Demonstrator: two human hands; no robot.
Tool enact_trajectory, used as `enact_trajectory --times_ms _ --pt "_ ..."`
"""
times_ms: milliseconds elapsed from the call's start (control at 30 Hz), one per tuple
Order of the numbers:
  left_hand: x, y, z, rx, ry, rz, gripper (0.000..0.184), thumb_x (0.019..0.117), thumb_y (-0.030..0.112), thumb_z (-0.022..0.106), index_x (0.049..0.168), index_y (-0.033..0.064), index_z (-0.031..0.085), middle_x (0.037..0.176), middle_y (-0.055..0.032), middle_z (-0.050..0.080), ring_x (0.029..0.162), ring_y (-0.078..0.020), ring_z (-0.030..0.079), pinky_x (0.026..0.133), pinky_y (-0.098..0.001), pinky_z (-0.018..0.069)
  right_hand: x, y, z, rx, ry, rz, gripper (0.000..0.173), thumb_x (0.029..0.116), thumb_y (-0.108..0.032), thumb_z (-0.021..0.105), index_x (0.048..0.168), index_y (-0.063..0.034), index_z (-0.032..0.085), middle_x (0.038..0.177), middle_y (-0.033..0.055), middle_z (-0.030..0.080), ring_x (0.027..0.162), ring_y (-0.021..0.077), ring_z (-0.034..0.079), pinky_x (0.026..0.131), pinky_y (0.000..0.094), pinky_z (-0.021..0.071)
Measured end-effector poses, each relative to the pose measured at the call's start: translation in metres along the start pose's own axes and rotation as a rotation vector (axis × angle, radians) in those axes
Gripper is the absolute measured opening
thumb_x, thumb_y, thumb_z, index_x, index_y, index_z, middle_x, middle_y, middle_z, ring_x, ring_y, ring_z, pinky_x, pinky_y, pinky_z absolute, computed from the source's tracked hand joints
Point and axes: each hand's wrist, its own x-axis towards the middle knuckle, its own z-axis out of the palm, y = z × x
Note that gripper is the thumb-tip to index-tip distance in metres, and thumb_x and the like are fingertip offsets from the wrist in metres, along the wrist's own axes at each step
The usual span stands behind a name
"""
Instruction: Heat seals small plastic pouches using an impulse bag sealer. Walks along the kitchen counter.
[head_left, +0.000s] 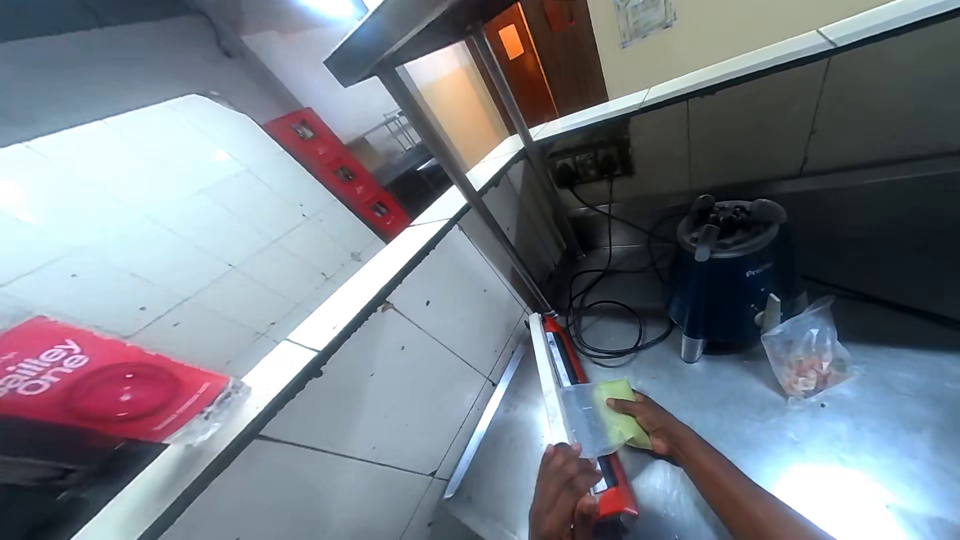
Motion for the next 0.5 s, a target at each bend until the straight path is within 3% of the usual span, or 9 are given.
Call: enact_trajectory --times_ms 167,500 --pt "-0.028 -0.010 0.019 0.081 -0.007 0.056 0.043 0.1116 0.039 0.032 0.106 0.0128 0.066 0.119 0.0002 0.067 0.136 -0.0123 0.049 0.125 -0.0342 0.0248 0.001 0.000 0.000 -0.012 -0.001 0.018 0.042 0.1023 -0.018 0.062 0.139 -0.0056 0.046 0.106 0.0121 0.070 0.092 0.0203 0.072 0.081 0.0369 0.0617" --pt "-0.036 -0.014 0.043 0.118 0.158 0.095 0.040 0.1114 0.036 0.034 0.101 0.0135 0.065 0.116 0.0024 0.066 0.131 -0.0114 0.052 0.121 -0.0325 0.0298 -0.001 0.000 -0.004 -0.011 0.001 0.045 0.043 0.1026 -0.020 0.061 0.141 -0.0063 0.046 0.108 0.0124 0.070 0.093 0.0211 0.071 0.081 0.0384 0.0613"
